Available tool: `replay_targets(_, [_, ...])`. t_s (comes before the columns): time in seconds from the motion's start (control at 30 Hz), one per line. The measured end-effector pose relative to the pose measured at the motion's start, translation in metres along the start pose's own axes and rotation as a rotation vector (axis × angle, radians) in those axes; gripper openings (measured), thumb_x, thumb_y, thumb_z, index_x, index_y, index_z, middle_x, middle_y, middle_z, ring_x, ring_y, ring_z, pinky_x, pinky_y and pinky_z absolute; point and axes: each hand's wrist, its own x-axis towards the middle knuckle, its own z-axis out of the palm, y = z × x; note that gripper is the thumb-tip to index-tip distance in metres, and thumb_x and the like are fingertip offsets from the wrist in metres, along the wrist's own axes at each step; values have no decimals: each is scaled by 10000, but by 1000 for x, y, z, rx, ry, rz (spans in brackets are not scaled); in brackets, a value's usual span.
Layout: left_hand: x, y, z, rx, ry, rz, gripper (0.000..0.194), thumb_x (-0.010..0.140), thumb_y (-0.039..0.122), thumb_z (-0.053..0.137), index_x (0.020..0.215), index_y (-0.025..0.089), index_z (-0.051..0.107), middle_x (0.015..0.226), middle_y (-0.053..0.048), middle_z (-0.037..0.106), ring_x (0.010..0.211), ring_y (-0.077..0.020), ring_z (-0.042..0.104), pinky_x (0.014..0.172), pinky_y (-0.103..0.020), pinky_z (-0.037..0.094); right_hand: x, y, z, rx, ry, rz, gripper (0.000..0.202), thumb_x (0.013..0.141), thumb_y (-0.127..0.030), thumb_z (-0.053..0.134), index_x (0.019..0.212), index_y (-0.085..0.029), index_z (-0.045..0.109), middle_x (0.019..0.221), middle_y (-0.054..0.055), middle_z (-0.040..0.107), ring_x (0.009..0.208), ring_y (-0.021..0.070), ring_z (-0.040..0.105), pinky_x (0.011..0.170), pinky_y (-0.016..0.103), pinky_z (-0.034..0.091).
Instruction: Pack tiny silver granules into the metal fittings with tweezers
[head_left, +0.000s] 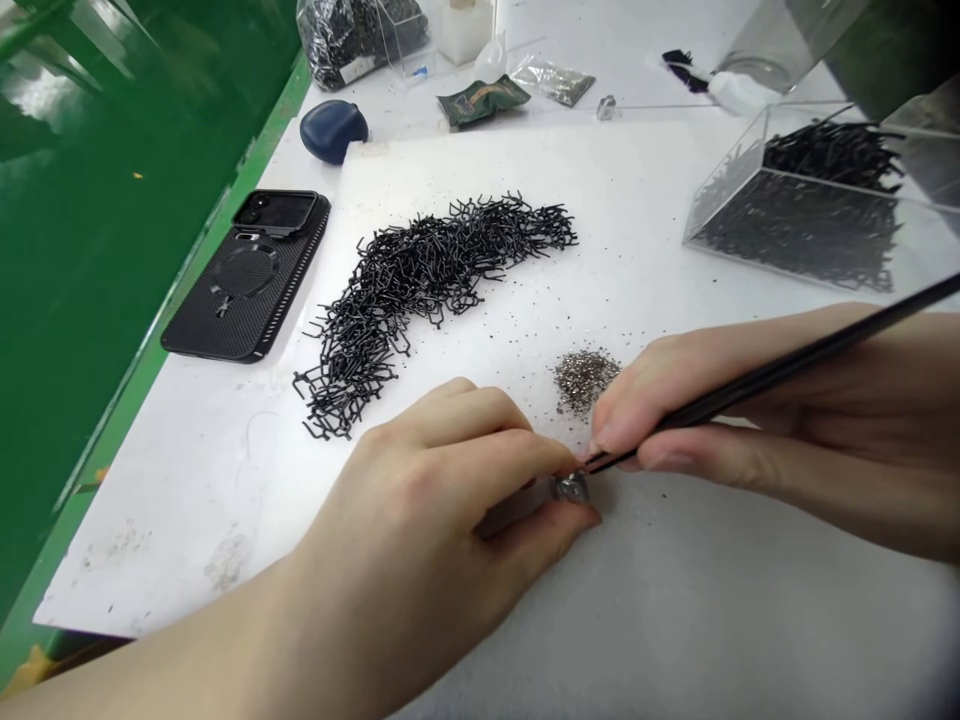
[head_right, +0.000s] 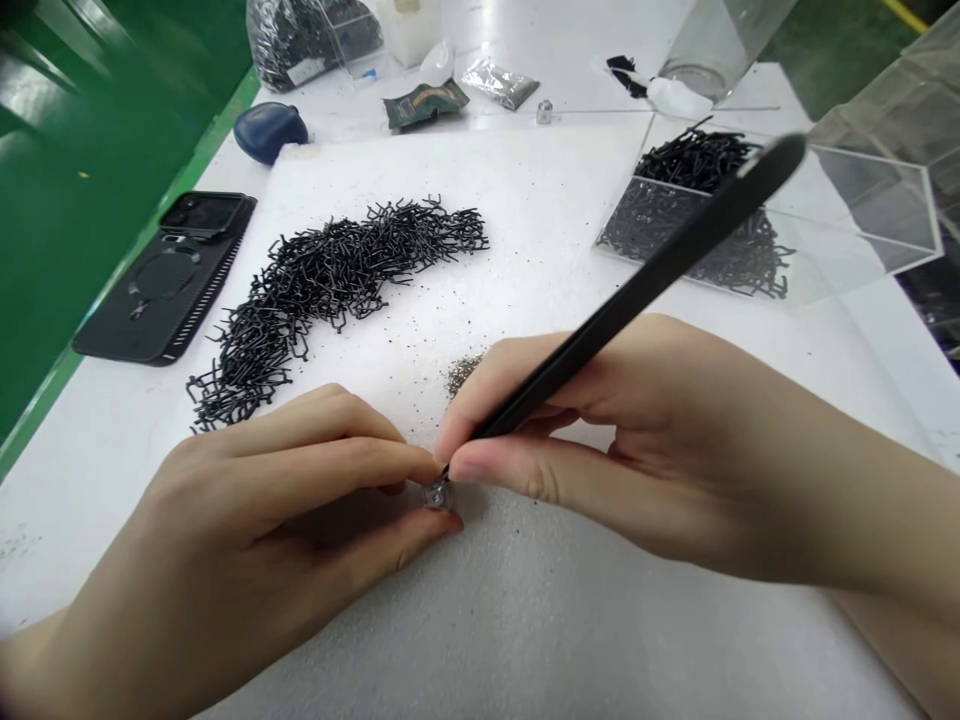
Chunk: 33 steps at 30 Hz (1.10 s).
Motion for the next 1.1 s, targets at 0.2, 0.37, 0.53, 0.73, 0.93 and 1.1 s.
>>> replay_targets(0.2, [-3,0,-4,-2,4,9,113,978,76,930,1029,173,960,887,-2,841,789,-115,776,616,-185,568,1,-1,0,-49,16,1,121,1063,-387,939,1169,-445,946,1011,-57,925,830,216,855,749,308,720])
replay_targets(0.37, [-4,-3,-1,-16,-9,4,114,975,59,921,997,167,948,881,2,835,769,-108,765,646,-190,587,1,0,3,-100,45,-8,134,1089,-354,892,1168,-457,923,988,-72,897,793,196,794,740,313,684])
replay_targets(0.53, [0,-3,2,-15,10,14,122,980,57,902,1024,157,957,881,-1,827,724,-94,726,589,-192,540,-2,-1,5,-131,42,-21,156,1072,-391,910,1198,-481,897,995,-70,884,811,214,792,710,335,649])
replay_targets(0.73, [-1,1,0,-16,8,-1,166,985,30,873,1041,161,959,889,3,829,719,-91,725,585,-190,543,-3,-1,11,-209,76,-43,161,1090,-401,882,1231,-477,885,980,-65,876,801,230,797,735,364,661])
replay_targets(0.93, [-3,-5,2,-24,-5,10,167,986,36,861,1027,166,958,874,1,822,748,-108,748,584,-199,549,-6,-1,11,-226,89,-52,144,1091,-451,885,1232,-480,881,993,-71,890,820,242,821,757,385,674])
replay_targets(1.1, [-4,-5,1,-26,6,19,173,992,41,856,1054,165,960,895,-1,828,758,-107,749,589,-196,550,-7,-2,10,-228,76,-51,221,1087,-358,856,1260,-496,866,1015,-74,888,829,242,815,732,382,649])
